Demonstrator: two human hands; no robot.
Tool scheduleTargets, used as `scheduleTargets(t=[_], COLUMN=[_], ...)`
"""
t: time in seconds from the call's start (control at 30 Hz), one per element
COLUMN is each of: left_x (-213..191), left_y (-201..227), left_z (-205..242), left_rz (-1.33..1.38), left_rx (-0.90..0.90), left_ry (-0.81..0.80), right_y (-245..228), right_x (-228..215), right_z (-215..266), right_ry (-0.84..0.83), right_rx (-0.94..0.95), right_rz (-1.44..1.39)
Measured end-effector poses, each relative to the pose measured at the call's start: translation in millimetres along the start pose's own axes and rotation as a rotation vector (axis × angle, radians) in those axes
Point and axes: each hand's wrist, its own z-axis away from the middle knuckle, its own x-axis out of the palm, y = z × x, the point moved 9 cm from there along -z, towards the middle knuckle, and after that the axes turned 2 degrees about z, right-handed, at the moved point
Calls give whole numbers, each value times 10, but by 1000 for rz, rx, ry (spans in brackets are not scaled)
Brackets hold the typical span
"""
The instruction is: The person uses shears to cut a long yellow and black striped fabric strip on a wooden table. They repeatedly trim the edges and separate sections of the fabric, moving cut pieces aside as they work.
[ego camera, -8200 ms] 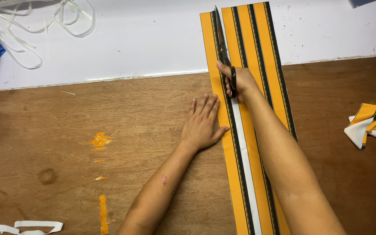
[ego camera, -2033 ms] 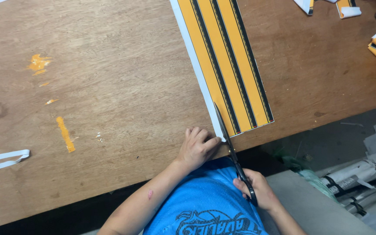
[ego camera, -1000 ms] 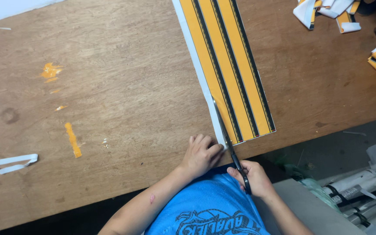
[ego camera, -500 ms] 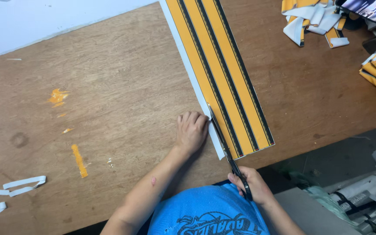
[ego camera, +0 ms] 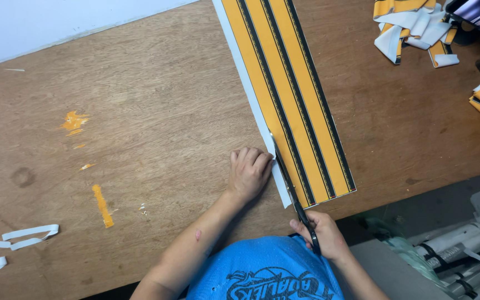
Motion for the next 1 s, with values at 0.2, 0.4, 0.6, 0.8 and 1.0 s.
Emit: scheduleTargets(t=[0.2, 0.4, 0.6, 0.8, 1.0], left_x=[-25, -44, -62, -62, -29], left_y=[9, -13, -5, -22, -49], left_z=[-17, -15, -47, -49, -43], left_rz=[3, 39, 48, 64, 59], left_rx=[4, -8, -11, -20, -34], left_ry=[9, -5, -9, -17, -36], right_y=[69, -190, -414, -491, -357], right_x=[69, 46, 3, -46, -71], right_z=[-16, -129, -327, -362, -384], right_ry=[-30, -68, -59, -35, 19], right_rx=[64, 1, 6, -20, 130], right_rz=[-27, -95, -134, -42, -22])
